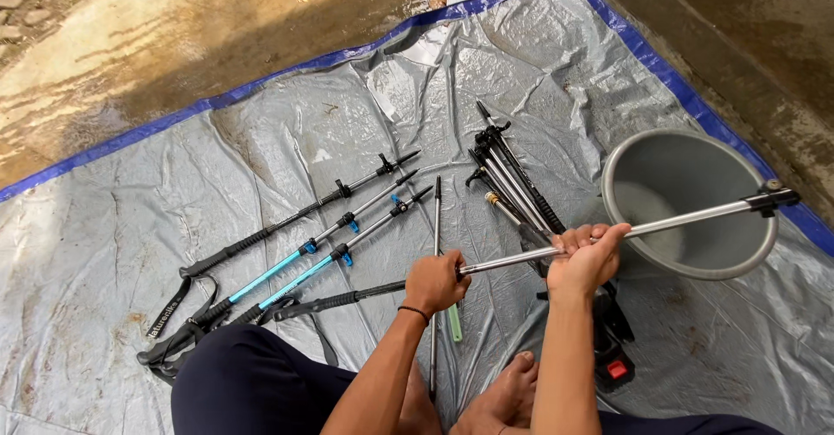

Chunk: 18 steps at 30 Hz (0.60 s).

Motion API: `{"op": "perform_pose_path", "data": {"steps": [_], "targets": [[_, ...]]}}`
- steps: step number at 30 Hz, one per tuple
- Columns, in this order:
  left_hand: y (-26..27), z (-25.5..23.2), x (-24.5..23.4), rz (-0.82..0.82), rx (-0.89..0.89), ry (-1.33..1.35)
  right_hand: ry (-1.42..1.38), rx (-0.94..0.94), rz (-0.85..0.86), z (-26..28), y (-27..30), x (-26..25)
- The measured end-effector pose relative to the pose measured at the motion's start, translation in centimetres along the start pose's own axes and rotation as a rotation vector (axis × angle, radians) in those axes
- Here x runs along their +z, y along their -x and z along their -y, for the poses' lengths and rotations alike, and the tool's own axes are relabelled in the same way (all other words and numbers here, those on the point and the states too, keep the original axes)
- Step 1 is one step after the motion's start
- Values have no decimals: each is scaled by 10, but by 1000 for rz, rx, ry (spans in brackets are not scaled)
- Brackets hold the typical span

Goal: The person scrubs a hiking pole with a toothbrush, then uses a pressure washer to rinse the pole and other equipment. They disassemble a pole, scrub the parts, and rinse them with the pressure washer.

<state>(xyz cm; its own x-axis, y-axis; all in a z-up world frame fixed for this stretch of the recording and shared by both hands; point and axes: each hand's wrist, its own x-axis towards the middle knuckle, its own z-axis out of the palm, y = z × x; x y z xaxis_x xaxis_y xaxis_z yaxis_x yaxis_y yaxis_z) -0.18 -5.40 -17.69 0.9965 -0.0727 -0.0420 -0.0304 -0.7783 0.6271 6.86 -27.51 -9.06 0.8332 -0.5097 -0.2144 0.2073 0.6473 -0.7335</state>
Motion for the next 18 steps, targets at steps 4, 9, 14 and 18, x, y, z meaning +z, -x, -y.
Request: {"op": "perform_pose_path", "data": {"steps": [4,9,14,18], "targets": [[-12,-19,0,-67,-9,-30,7,-96,-59,-1,21,24],[-24,-69,-15,-72,1,-84,55,136,-49,-38,72,55],[-37,-76,-19,261,115,574,117,230,159,-14,60,50],[-17,-123,-76,573,53,813,111,226,256,39,68,62]]}}
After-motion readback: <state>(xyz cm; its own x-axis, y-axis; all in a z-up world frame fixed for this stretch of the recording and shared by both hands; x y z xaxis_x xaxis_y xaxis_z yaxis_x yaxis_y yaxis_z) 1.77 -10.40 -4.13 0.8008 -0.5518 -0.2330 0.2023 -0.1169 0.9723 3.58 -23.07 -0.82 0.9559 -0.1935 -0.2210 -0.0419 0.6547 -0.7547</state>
